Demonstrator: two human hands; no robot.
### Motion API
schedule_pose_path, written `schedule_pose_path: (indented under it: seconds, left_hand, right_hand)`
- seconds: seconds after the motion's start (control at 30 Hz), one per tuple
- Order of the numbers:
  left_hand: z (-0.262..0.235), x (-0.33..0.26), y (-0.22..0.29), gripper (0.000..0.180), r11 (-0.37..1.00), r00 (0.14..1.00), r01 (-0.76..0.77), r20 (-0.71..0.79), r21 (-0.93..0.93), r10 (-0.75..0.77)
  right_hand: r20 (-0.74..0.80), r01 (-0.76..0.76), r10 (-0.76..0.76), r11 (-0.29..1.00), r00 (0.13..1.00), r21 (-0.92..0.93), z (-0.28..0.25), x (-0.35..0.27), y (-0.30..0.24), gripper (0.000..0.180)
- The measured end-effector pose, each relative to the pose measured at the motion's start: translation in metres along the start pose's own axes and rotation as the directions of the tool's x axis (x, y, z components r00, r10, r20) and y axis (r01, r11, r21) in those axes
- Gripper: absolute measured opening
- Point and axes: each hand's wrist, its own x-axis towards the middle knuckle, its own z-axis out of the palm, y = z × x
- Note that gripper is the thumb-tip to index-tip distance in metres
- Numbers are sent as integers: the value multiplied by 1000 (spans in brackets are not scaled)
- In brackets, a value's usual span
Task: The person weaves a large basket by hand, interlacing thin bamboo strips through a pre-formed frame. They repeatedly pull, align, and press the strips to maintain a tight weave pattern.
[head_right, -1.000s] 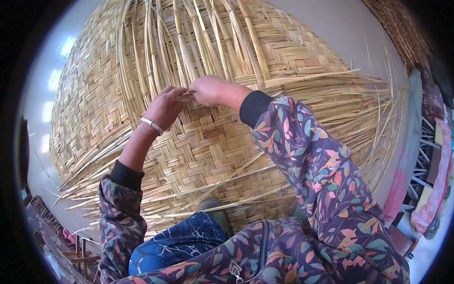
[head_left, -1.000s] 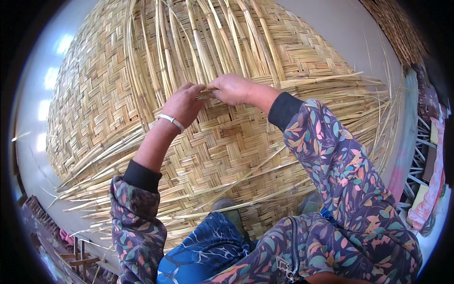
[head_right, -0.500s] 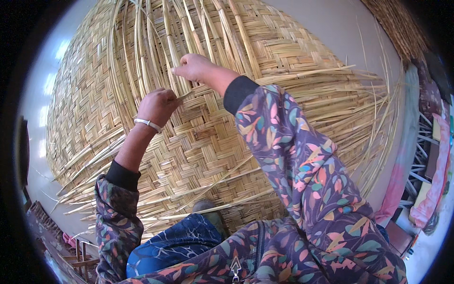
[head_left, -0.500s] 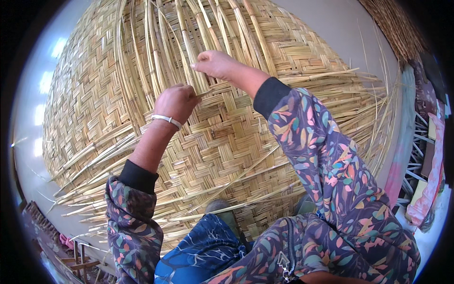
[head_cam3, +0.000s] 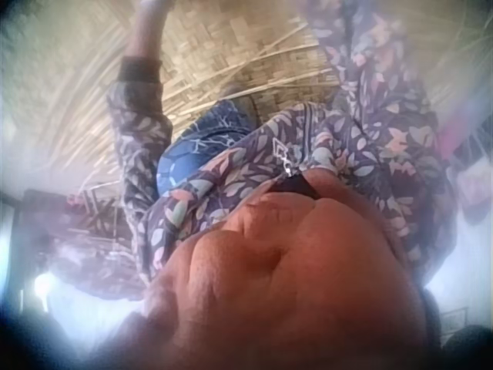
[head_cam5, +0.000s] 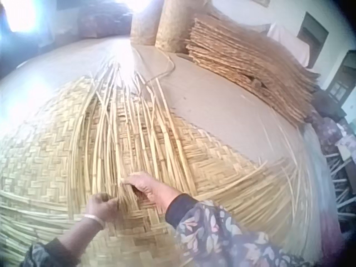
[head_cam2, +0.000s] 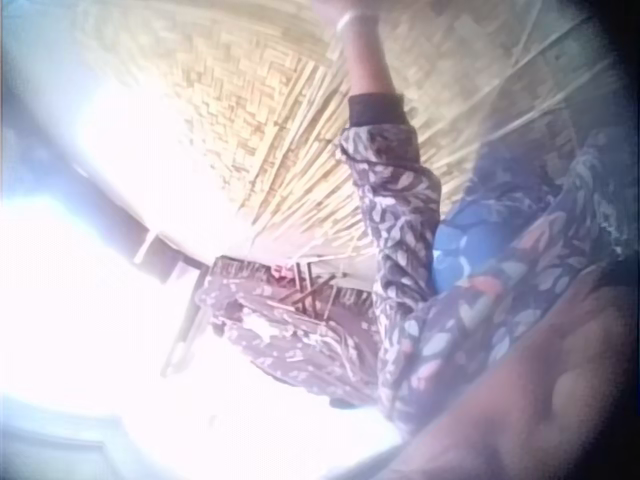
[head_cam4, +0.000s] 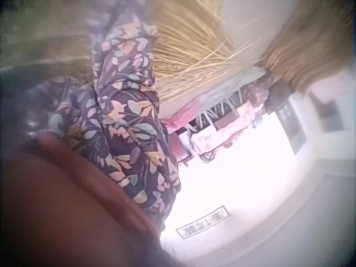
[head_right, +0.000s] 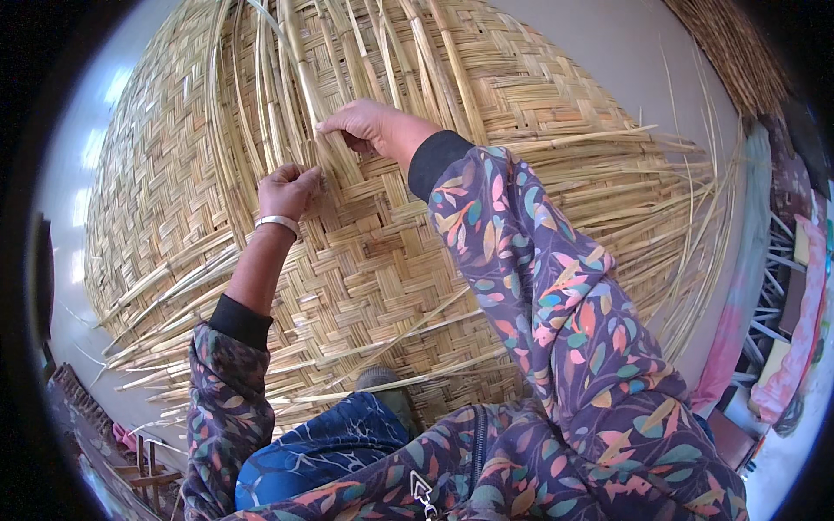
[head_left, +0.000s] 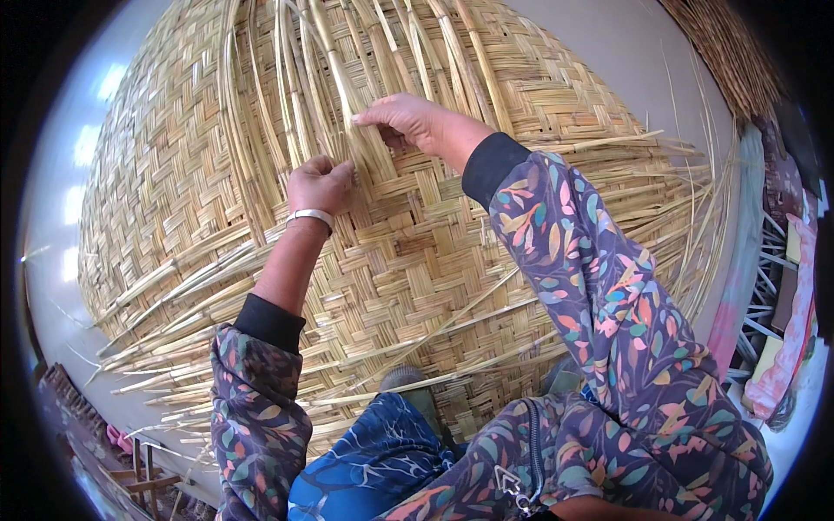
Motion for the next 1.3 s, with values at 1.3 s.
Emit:
schedule_pose_path:
  seconds: [1.3]
  left_hand:
    - [-14, 10, -5, 27, 858, 913, -323, 369, 399, 173]
  right_hand:
    - [-96, 176, -294, 770, 951, -613, 9, -27, 23, 22]
